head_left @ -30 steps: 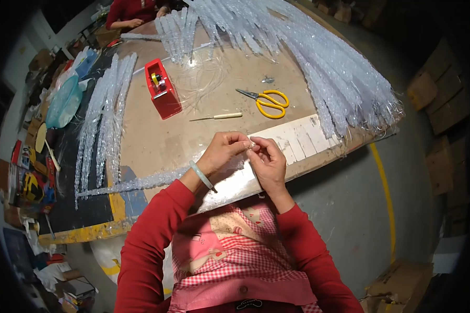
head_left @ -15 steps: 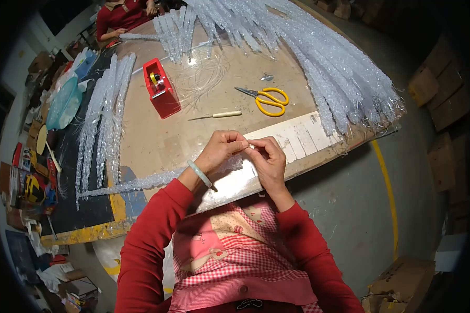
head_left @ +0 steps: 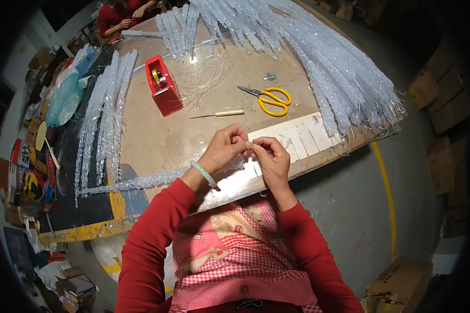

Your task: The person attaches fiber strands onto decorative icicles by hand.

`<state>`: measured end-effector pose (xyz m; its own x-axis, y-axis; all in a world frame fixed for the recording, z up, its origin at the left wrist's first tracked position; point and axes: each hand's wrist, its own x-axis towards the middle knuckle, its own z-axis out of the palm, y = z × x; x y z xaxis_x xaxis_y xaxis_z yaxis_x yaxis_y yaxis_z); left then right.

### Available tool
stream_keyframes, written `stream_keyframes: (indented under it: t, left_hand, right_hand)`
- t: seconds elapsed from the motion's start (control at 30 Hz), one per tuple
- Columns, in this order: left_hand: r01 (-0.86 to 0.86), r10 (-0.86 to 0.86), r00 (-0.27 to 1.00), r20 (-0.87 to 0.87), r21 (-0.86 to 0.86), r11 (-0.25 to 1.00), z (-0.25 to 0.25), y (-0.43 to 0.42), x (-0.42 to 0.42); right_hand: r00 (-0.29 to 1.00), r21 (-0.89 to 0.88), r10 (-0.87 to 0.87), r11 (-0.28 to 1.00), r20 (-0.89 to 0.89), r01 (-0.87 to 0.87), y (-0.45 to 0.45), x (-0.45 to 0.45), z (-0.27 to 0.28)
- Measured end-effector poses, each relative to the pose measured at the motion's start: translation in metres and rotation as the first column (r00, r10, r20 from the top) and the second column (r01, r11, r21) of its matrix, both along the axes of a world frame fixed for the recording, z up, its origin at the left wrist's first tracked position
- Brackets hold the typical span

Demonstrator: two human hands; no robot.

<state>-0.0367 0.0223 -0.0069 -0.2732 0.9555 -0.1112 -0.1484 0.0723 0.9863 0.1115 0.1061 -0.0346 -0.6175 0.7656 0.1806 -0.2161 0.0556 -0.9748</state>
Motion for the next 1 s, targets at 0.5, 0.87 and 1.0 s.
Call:
stream_keyframes:
  t: [0.5, 0.87, 1.0]
  left_hand:
    - [0.031, -0.028, 0.999, -0.04, 0.052, 0.998, -0.007, 0.003, 0.001]
    - [-0.012, 0.022, 0.979, -0.205, 0.053, 0.999, -0.006, 0.004, 0.011]
    - [-0.001, 0.016, 0.944, -0.33, 0.047, 0.999, -0.006, 0.002, 0.011]
  right_hand:
    - [0.991, -0.141, -0.016, 0.99, -0.136, -0.003, 0.001, 0.001, 0.002]
    - [0.969, -0.292, -0.053, 0.956, -0.24, -0.02, 0.002, -0.001, 0.008]
    - [0.968, -0.282, 0.039, 0.953, -0.25, -0.112, 0.007, -0.001, 0.002]
